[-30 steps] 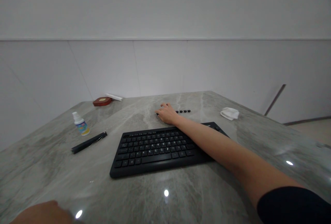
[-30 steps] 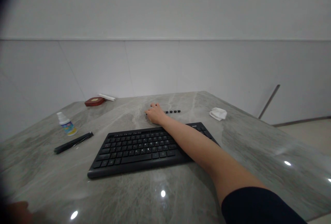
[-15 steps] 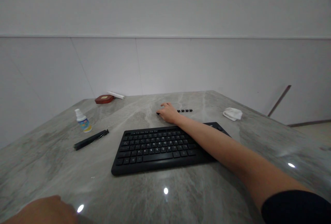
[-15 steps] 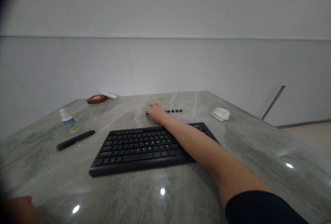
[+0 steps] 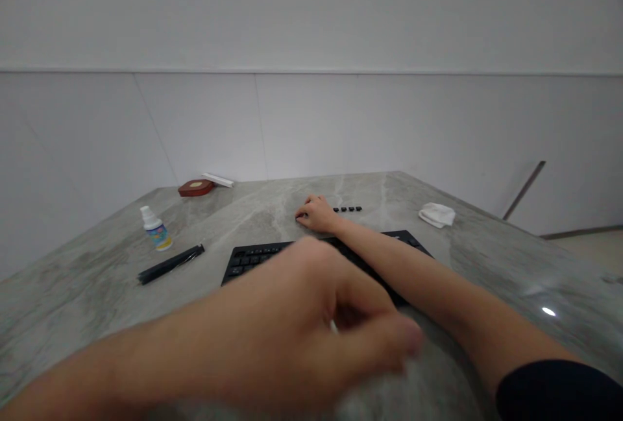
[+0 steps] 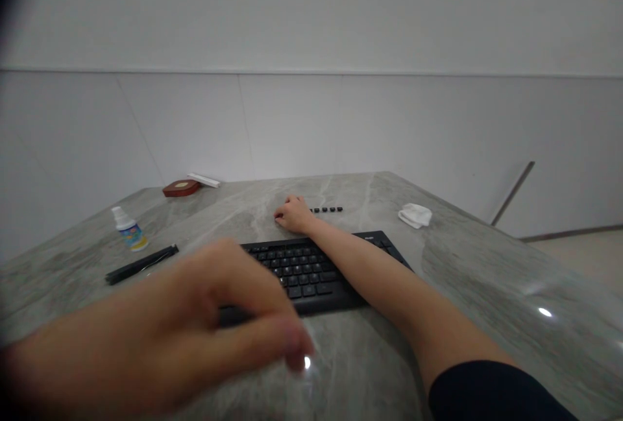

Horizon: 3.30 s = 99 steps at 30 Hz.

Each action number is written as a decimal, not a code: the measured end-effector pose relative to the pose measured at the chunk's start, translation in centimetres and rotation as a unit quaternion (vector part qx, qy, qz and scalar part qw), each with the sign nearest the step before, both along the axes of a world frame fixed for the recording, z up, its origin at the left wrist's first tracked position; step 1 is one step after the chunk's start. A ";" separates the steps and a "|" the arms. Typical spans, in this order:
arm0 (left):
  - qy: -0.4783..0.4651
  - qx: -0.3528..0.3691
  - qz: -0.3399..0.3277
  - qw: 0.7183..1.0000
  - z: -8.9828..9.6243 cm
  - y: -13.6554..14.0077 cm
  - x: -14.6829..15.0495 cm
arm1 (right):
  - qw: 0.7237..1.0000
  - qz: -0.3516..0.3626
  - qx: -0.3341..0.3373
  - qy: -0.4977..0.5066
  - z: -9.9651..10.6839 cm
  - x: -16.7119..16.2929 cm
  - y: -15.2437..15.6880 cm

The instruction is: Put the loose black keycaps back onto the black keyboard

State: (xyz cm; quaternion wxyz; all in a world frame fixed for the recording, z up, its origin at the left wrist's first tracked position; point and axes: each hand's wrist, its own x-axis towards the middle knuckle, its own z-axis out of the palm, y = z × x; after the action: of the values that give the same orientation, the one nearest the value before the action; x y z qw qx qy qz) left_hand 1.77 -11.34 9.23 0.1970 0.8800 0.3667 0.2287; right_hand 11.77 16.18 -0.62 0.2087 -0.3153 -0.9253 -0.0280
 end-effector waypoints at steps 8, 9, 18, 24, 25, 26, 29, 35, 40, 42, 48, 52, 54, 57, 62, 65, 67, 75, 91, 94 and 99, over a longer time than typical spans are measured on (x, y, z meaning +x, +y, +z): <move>0.185 0.135 0.322 0.919 -4.5 17.1 -4.5 | 0.996 0.025 -0.071 0.048 2.0 0.7 -2.1; 0.186 0.132 0.323 0.919 -6.1 17.9 -5.2 | 0.993 0.043 -0.099 0.050 2.4 1.0 -2.9; 0.169 0.185 0.301 0.920 -9.3 17.2 -5.5 | 0.964 0.198 -0.125 0.127 1.7 3.9 -9.2; 0.073 0.237 0.212 0.945 -9.7 14.8 -5.8 | 0.966 0.151 -0.134 0.160 0.8 3.6 -9.0; 0.052 0.249 0.198 0.946 -9.7 14.5 -5.8 | 0.964 0.149 -0.137 0.171 0.7 3.6 -9.0; 0.038 0.258 0.189 0.947 -9.6 14.2 -5.8 | 0.963 0.146 -0.137 0.180 0.7 3.6 -9.0; 0.008 0.255 0.183 0.950 -9.2 13.7 -5.6 | 0.964 0.134 -0.116 0.200 0.6 3.7 -9.1; -0.021 0.229 0.154 0.961 -8.7 13.5 -5.4 | 0.945 0.123 -0.112 0.280 0.3 3.6 -8.9; -0.018 0.247 0.128 0.960 -8.8 13.9 -5.6 | 0.953 0.100 -0.077 0.275 0.3 3.6 -8.6; -0.022 0.255 0.131 0.958 -8.9 14.1 -5.8 | 0.956 0.099 -0.060 0.271 0.4 3.6 -8.6; -0.039 0.262 0.152 0.952 -8.8 14.1 -5.9 | 0.962 0.110 -0.035 0.248 0.7 3.6 -9.0; -0.046 0.246 0.148 0.957 -8.7 14.0 -5.8 | 0.965 0.101 -0.034 0.241 0.8 3.6 -9.1; -0.060 0.224 0.155 0.960 -8.6 14.0 -5.9 | 0.966 0.096 -0.039 0.236 0.7 3.6 -9.1; -0.077 0.189 0.183 0.962 -8.5 14.2 -6.1 | 0.971 0.091 -0.050 0.213 0.6 3.6 -8.9; -0.039 0.137 0.192 0.971 -8.6 14.5 -6.1 | 0.982 0.081 -0.067 0.155 0.4 3.6 -8.8; -0.013 0.112 0.193 0.975 -8.6 14.6 -6.0 | 0.985 0.081 -0.063 0.137 0.3 3.6 -8.7; -0.003 0.104 0.208 0.973 -8.6 14.5 -6.0 | 0.985 0.094 -0.061 0.132 0.3 3.6 -8.6; 0.014 0.108 0.219 0.970 -8.3 14.4 -5.9 | 0.975 0.177 -0.046 0.126 0.3 3.4 -8.3; 0.014 0.104 0.222 0.969 -8.2 14.2 -5.8 | 0.973 0.177 -0.047 0.140 0.2 3.4 -8.2; 0.011 0.097 0.221 0.970 -8.2 14.3 -5.8 | 0.972 0.184 -0.051 0.137 0.3 3.4 -8.3; 0.002 0.104 0.204 0.973 -8.4 14.4 -5.8 | 0.971 0.190 -0.044 0.139 0.4 3.5 -8.5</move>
State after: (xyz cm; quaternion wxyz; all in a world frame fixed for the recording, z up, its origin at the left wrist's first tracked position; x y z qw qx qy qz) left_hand -4.06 3.07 0.84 0.0525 0.8029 0.5129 0.2990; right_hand 15.26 7.70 -0.27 0.3231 -0.1431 -0.9304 0.0972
